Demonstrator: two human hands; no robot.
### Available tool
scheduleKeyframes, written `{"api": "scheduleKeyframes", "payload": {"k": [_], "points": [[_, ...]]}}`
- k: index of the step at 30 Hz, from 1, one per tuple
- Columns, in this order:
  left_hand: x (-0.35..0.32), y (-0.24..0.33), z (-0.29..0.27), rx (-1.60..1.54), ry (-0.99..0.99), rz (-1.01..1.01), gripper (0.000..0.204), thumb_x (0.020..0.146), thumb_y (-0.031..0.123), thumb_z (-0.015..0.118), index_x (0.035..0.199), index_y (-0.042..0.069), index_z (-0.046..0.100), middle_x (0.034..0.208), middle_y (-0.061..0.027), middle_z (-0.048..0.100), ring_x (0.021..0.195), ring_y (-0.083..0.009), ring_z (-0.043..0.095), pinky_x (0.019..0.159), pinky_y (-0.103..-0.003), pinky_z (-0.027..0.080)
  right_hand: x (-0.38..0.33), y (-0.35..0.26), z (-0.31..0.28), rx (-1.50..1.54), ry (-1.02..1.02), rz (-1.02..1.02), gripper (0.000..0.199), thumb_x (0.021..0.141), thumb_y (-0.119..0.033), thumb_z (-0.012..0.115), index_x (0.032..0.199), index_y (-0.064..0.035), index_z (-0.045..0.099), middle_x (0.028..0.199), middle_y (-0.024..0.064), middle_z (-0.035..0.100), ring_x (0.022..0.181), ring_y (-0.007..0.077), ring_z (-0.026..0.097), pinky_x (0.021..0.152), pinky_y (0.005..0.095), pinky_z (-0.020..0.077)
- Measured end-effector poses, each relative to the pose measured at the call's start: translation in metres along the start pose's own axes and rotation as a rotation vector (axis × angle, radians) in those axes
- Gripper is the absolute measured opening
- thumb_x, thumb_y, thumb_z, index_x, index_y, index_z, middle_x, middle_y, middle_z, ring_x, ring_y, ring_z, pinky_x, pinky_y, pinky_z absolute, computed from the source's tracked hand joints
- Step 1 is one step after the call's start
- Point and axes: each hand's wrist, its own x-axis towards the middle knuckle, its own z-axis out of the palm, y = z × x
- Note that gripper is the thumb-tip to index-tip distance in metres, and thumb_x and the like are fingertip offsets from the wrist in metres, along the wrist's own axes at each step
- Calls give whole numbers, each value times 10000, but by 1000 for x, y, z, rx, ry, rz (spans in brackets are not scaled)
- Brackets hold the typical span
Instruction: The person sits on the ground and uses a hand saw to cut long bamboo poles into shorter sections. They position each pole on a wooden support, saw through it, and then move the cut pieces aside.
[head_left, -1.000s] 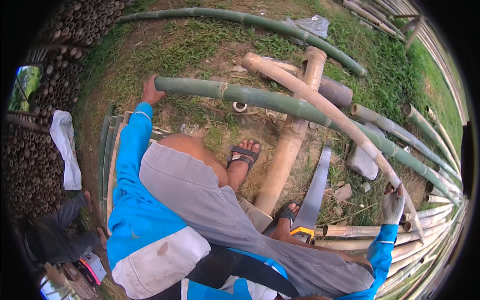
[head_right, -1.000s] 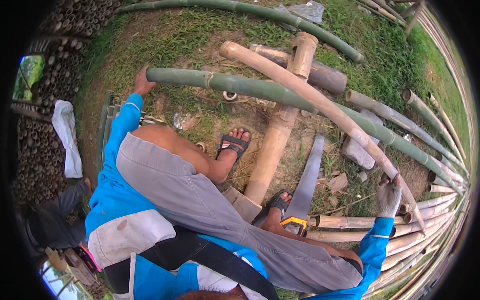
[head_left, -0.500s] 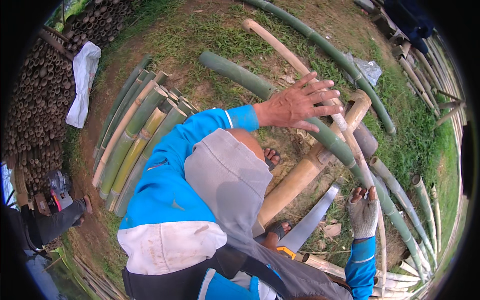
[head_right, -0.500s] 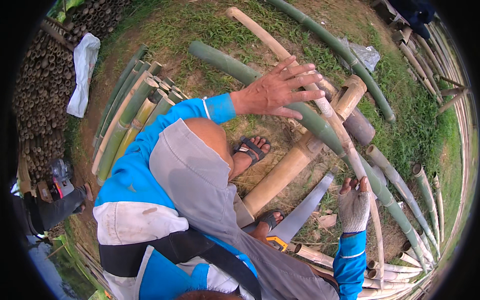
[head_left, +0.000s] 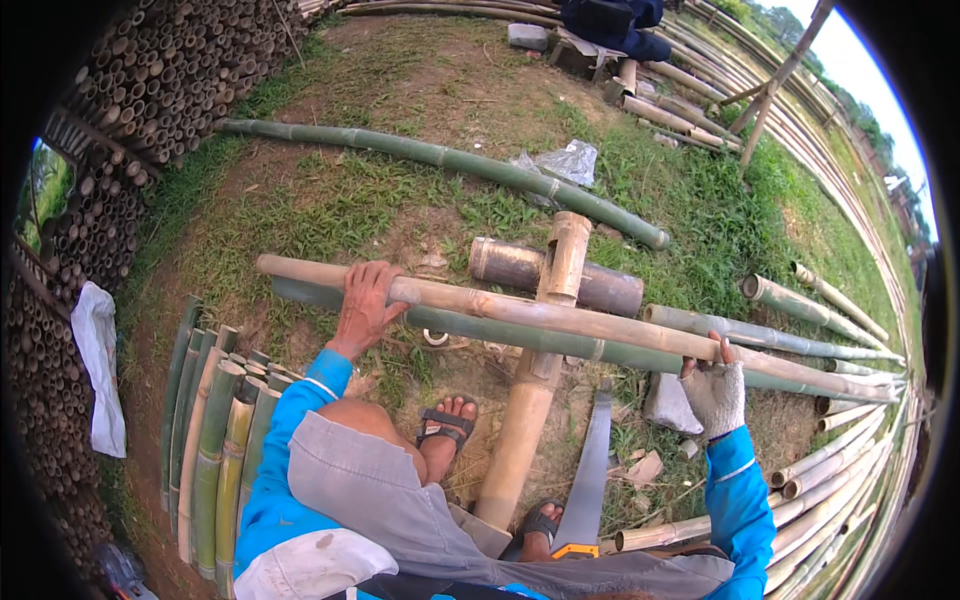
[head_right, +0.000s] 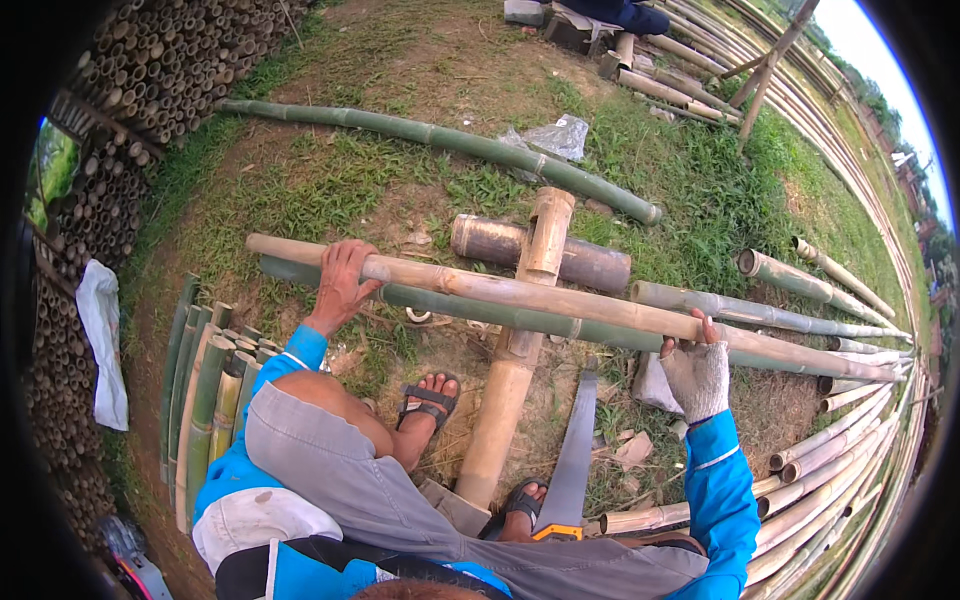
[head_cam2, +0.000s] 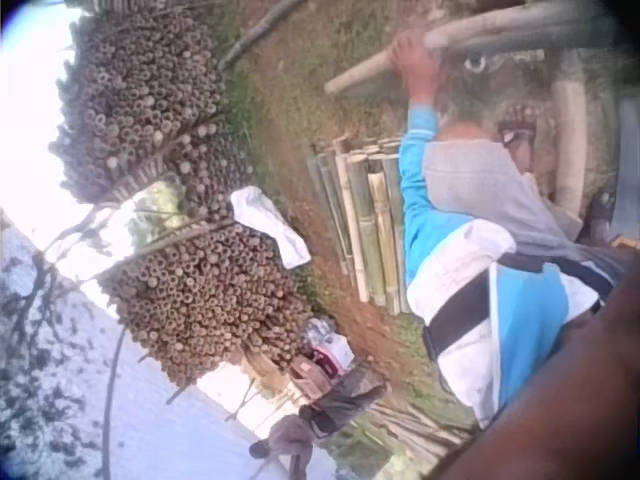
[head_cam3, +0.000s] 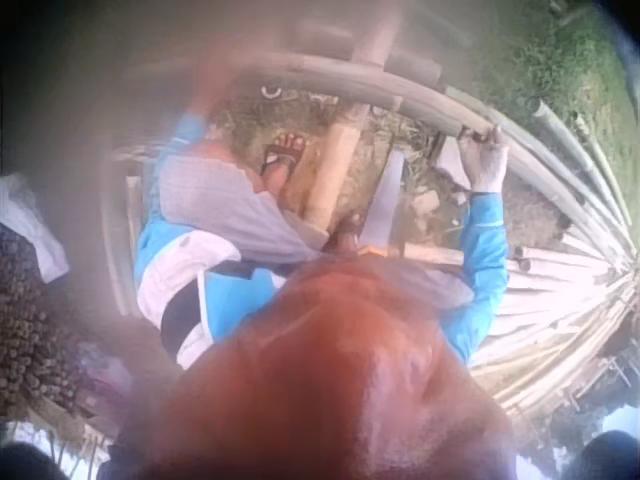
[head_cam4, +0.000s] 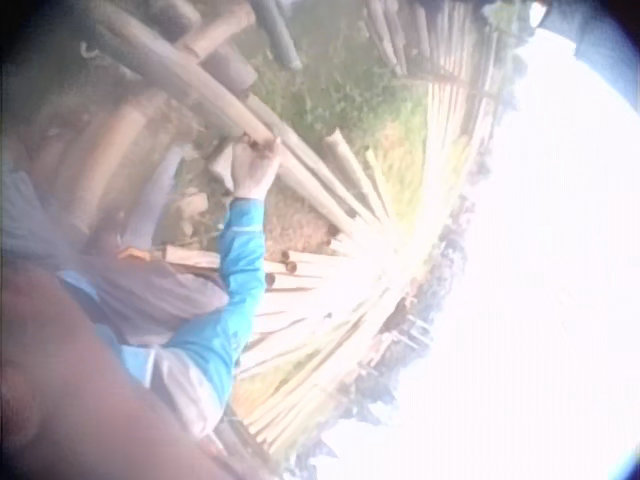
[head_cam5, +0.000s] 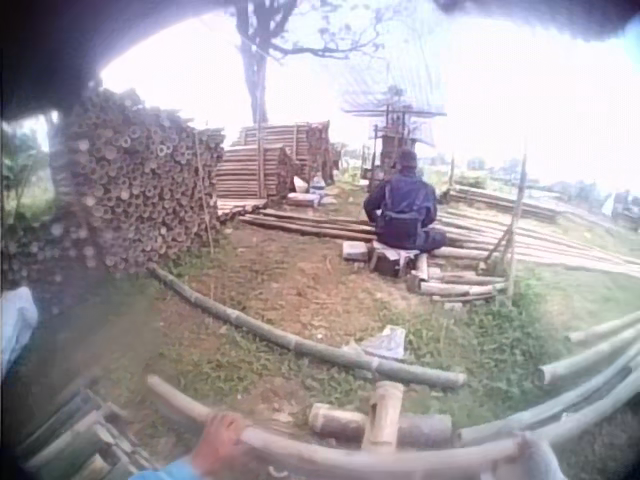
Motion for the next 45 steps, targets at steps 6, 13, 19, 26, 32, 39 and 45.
{"api": "scheduleKeyframes", "payload": {"k": [6, 13, 19, 26, 32, 39, 45], "points": [[-22, -40, -4, 40, -55, -104, 508, 807, 230, 861, 1242, 89, 638, 1230, -150, 601, 1215, -403, 532, 1121, -549, 388, 51, -6, -52, 45, 154, 60, 289, 1074, -298, 717, 1300, -138, 636, 1280, 45, 586, 1109, 305, 622, 857, 376, 576], [-21, -37, 1, 97, -79, -38, 601, 876, 469, 827, 1282, 66, 645, 1182, -152, 570, 1181, -394, 508, 1127, -549, 367, 81, 16, -104, -31, 256, 136, 301, 1065, -331, 730, 1281, -158, 609, 1199, 64, 580, 1132, 394, 623, 882, 420, 560], [-7, 15, 35, 50, -119, 9, 704, 954, 622, 705, 1336, 33, 645, 1189, -184, 557, 1174, -405, 498, 1124, -553, 358, 89, -25, -158, -55, 319, 71, 226, 1065, -375, 722, 1140, -172, 659, 1122, 60, 647, 1070, 327, 638, 897, 383, 535], [3, 25, 39, 3, -178, 119, 696, 975, 606, 696, 1343, 19, 632, 1238, -186, 614, 1192, -403, 557, 1118, -548, 377, 84, -43, -174, -305, 439, 98, 244, 1011, -380, 779, 990, -164, 669, 938, 44, 644, 869, 278, 710, 654, 311, 588], [24, 53, 47, -82, -352, 267, 769, 910, 560, 794, 1430, 31, 592, 1293, -194, 646, 1235, -399, 582, 1105, -532, 431, 86, -46, -156, -764, 453, 172, 319, 972, -409, 802, 905, -159, 616, 797, 6, 548, 747, 270, 665, 628, 365, 581], [56, 96, 78, -102, -524, 312, 891, 740, 363, 964, 1464, 62, 541, 1246, -185, 676, 1143, -413, 669, 983, -511, 553, 71, -77, -168, -1982, 678, -655, 554, 858, -385, 882, 1218, -72, 602, 1208, 237, 647, 1109, 448, 663, 934, 600, 538], [61, 104, 80, -113, -547, 340, 855, 721, 336, 960, 1432, 70, 567, 1177, -167, 691, 1085, -396, 697, 914, -508, 589, 50, -39, -56, -2506, -130, -467, 897, 690, -462, 973, 1433, -121, 605, 1389, 198, 572, 1317, 453, 535, 1121, 593, 435]]}}
